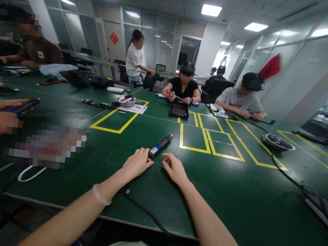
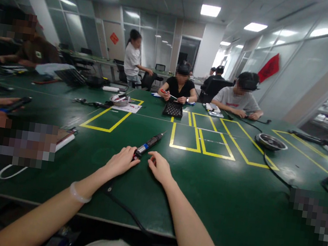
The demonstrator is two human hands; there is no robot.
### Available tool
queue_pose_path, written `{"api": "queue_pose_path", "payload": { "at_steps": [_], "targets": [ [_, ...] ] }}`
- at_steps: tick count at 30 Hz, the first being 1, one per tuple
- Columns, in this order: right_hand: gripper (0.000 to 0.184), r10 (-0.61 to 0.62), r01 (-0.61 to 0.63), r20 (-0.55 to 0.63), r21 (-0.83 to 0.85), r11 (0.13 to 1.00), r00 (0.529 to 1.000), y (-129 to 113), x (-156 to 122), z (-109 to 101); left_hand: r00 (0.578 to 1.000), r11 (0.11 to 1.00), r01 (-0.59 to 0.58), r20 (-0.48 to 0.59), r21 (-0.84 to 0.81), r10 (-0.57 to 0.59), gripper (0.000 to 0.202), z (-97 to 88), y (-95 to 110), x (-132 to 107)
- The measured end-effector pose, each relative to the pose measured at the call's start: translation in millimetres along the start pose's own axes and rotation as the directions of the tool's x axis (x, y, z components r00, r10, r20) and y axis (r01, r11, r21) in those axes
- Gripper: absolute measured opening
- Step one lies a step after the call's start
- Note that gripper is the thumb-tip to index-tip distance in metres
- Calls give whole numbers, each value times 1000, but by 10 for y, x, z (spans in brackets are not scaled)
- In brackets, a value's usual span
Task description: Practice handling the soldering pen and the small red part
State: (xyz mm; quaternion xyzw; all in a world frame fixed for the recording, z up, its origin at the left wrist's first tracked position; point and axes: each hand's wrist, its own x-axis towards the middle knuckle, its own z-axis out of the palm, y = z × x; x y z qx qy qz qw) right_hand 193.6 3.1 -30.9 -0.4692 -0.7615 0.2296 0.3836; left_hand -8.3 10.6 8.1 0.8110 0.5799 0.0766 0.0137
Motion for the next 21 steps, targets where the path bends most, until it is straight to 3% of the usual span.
{"api": "queue_pose_path", "payload": {
  "at_steps": [8, 16, 21],
  "targets": [
    [30, 3, -3, 14, -4, 1000, 1000, 19, -9, 9, 981, 981, 193, 18, 20, -193, 48, -85, -695, -25],
    [28, 0, 0, 9, -12, 1000, 1000, 35, -11, 13, 917, 915, 399, -4, 62, -399, 61, -142, -1395, -86],
    [28, -7, 7, 10, -11, 1000, 1000, 44, -7, 25, 878, 875, 478, -28, 81, -477, 65, -125, -1651, -114]
  ]
}}
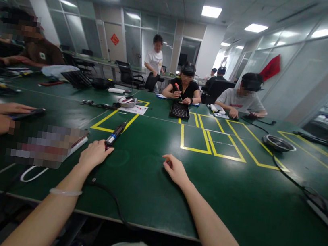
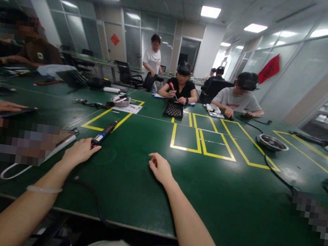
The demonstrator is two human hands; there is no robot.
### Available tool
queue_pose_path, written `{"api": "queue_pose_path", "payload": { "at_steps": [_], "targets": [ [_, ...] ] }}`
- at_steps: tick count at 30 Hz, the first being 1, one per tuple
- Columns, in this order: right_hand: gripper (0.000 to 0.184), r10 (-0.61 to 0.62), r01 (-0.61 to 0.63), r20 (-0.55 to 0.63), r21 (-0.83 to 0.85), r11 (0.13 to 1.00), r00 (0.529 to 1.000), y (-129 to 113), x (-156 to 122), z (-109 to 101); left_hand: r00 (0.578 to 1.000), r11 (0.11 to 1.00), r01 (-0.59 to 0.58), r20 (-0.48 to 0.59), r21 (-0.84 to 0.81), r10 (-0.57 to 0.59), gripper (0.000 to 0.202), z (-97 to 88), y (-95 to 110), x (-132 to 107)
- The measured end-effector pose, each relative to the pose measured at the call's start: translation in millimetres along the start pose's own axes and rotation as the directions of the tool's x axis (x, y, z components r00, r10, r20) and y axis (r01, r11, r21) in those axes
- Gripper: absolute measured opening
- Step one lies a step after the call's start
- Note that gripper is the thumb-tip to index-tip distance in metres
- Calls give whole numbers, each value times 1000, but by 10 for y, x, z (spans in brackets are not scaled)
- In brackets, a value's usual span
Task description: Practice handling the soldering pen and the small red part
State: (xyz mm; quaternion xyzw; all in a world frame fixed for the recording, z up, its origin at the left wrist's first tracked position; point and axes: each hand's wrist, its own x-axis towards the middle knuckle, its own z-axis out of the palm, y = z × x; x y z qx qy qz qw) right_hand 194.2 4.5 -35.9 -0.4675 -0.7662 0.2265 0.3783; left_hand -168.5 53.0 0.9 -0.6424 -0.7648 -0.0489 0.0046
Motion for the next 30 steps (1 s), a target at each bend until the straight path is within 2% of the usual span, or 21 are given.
{"api": "queue_pose_path", "payload": {
  "at_steps": [3, 6, 8, 17, 24, 30],
  "targets": [
    [27, 0, 0, -1, -3, 1000, 1000, 6, -1, 3, 996, 998, -34, -83, 53, 38, 61, 22, -25, -9],
    [28, 5, -5, -1, -5, 1000, 1000, -1, -2, -2, 971, 987, -99, -205, 124, 123, 53, 34, 17, -51],
    [28, 9, -9, 3, -4, 1000, 1000, -10, -1, -6, 959, 982, -110, -244, 153, 145, 50, 28, 59, -84],
    [28, 15, -15, 13, 3, 1000, 1000, -20, -2, -11, 970, 981, -93, -205, 172, 128, 36, -56, 150, -176],
    [27, 12, -12, 20, -5, 1000, 1000, -36, -3, -24, 977, 990, -46, -202, 131, 72, 39, -103, 183, -214],
    [27, 18, -18, 20, 0, 1000, 1000, -16, 0, -9, 956, 969, -111, -244, 221, 165, 35, -119, 246, -242]
  ]
}}
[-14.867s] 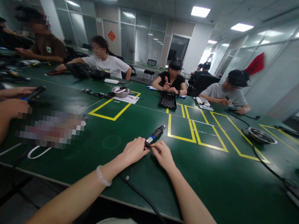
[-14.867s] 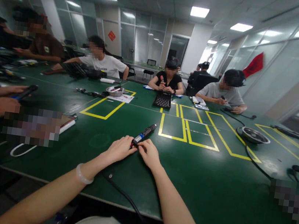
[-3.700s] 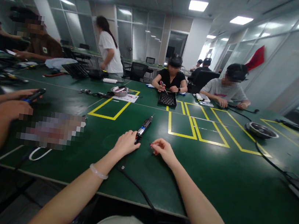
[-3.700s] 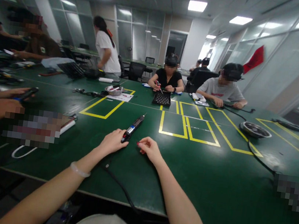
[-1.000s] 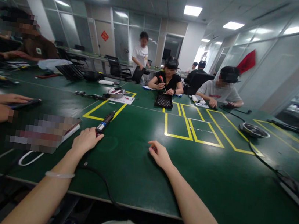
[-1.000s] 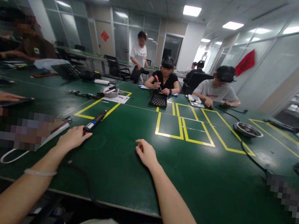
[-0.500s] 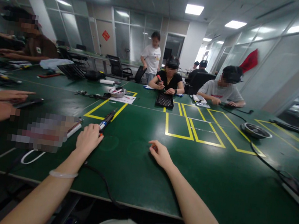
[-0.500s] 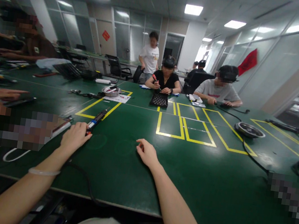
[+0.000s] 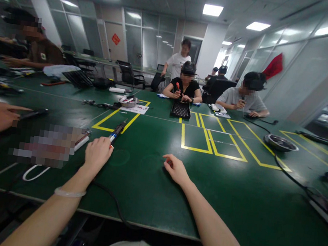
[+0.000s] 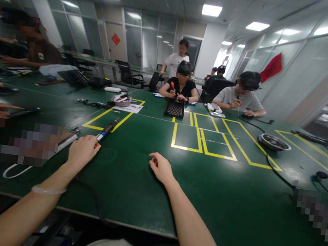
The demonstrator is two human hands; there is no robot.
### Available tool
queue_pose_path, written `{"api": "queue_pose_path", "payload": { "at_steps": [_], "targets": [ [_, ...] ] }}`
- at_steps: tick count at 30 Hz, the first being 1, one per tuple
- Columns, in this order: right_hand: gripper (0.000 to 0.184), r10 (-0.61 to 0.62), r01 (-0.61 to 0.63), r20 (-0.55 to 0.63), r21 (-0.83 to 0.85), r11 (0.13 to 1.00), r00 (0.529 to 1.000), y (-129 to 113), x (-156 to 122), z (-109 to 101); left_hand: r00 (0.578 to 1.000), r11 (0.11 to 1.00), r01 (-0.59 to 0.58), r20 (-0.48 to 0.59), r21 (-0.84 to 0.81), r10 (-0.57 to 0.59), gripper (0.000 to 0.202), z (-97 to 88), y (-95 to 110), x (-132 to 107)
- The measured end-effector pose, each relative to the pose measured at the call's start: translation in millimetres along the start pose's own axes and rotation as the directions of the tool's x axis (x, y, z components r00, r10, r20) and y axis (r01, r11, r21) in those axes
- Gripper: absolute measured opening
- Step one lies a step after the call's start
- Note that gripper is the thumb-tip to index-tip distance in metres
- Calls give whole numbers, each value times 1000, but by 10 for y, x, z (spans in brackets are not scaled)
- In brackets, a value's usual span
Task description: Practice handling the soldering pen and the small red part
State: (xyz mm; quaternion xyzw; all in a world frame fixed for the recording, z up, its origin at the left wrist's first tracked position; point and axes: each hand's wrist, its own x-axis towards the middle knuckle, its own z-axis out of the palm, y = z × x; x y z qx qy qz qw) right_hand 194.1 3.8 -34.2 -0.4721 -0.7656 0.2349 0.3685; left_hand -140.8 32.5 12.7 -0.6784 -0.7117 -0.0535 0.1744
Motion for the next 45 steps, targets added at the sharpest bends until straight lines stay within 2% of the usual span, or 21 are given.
{"api": "queue_pose_path", "payload": {
  "at_steps": [3, 12, 19, 24, 28, 33, 37, 40, 43, 45],
  "targets": [
    [27, -1, 1, -2, -3, 1000, 1000, 5, 1, 6, 1000, 1000, -19, -3, 4, 19, 35, -7, 20, -7],
    [25, -13, 13, 1, -16, 1000, 1000, -9, 6, -2, 995, 997, 80, 55, -14, -80, 40, -25, 47, -11],
    [25, -13, 13, 5, -29, 1000, 1000, -6, 4, 4, 1000, 1000, 2, -31, 31, -1, 33, 26, 98, -27],
    [24, -13, 13, 12, -35, 999, 1000, 5, 7, 9, 997, 998, 55, 60, -33, -53, 34, -55, 91, -53],
    [23, -19, 20, 16, -44, 999, 1000, 1, 4, 4, 993, 995, 90, 75, -42, -86, 38, -56, 78, -52],
    [22, -28, 28, 13, -52, 998, 1000, 5, -3, 10, 992, 992, 124, 35, -35, -123, 43, -24, 99, -42],
    [22, -30, 31, 15, -42, 999, 999, 24, 2, 15, 995, 987, 78, -57, -142, -87, 41, -63, 118, -27],
    [22, -30, 30, 3, -23, 999, 1000, 23, 7, 8, 997, 917, -15, -79, -398, -18, 38, -104, 217, -28],
    [21, -21, 21, -16, 44, 999, 1000, -1, 7, -6, 986, 705, -156, -71, -692, 148, 36, -156, 449, -63],
    [21, 10, -8, -10, 141, 990, 1000, -25, 9, -13, 964, 570, -233, -109, -788, 243, 35, -209, 657, -100]
  ]
}}
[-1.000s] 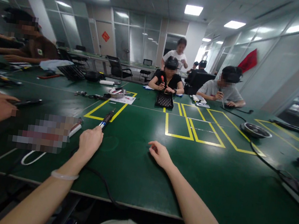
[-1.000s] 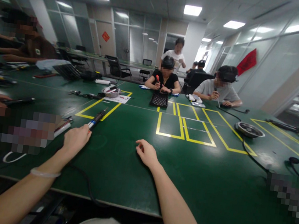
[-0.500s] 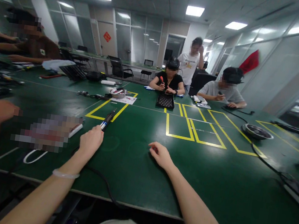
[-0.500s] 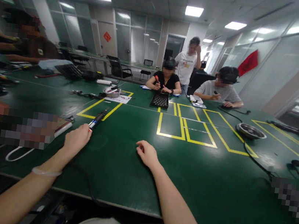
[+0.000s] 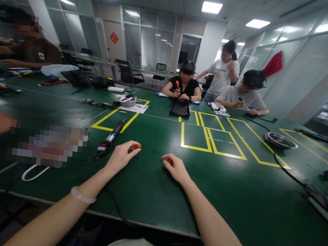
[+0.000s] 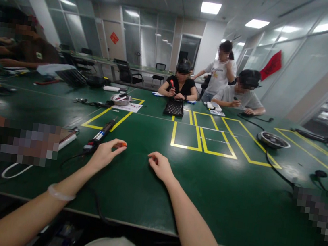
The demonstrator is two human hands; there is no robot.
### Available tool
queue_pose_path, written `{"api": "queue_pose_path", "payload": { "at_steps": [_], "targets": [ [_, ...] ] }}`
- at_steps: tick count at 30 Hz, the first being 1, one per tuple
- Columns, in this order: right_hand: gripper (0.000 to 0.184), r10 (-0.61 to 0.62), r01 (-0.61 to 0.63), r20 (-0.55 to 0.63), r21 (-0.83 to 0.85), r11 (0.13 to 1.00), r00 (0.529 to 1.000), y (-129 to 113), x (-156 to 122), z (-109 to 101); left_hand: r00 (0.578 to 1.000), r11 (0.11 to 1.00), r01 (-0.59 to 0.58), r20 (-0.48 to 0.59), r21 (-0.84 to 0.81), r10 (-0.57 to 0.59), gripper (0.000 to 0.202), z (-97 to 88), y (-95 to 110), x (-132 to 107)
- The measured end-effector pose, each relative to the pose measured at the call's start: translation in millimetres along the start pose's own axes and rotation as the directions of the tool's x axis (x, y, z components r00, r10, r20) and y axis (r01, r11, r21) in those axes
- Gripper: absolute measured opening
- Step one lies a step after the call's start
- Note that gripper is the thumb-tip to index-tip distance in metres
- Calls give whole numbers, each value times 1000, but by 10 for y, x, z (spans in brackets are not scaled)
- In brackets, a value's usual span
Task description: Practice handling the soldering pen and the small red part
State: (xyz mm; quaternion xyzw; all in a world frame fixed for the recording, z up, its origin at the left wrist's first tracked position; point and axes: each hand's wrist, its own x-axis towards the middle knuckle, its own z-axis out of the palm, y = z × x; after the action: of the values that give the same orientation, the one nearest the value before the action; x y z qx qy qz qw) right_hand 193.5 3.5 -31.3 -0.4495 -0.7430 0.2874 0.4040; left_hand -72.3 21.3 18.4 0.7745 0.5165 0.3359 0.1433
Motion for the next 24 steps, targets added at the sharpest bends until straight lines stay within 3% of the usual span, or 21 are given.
{"api": "queue_pose_path", "payload": {
  "at_steps": [3, 7, 12, 19, 24],
  "targets": [
    [22, 92, -101, 51, 219, 971, 994, -29, 17, -2, 992, 987, -91, 78, -132, 102, 35, 204, 273, 52],
    [35, 195, -233, 129, 496, 836, 972, -20, 52, -5, 941, 951, -172, 244, -255, 236, 37, 437, 544, 167],
    [44, 242, -314, 202, 678, 665, 949, 34, 49, -20, 871, 898, -216, 341, -382, 354, 38, 634, 617, 259],
    [40, 251, -364, 265, 738, 569, 931, 46, 47, -28, 898, 869, 0, 382, -494, 217, 49, 671, 527, 162],
    [38, 247, -363, 271, 770, 525, 930, 69, 50, -29, 927, 783, 67, 330, -618, 180, 28, 666, 517, 151]
  ]
}}
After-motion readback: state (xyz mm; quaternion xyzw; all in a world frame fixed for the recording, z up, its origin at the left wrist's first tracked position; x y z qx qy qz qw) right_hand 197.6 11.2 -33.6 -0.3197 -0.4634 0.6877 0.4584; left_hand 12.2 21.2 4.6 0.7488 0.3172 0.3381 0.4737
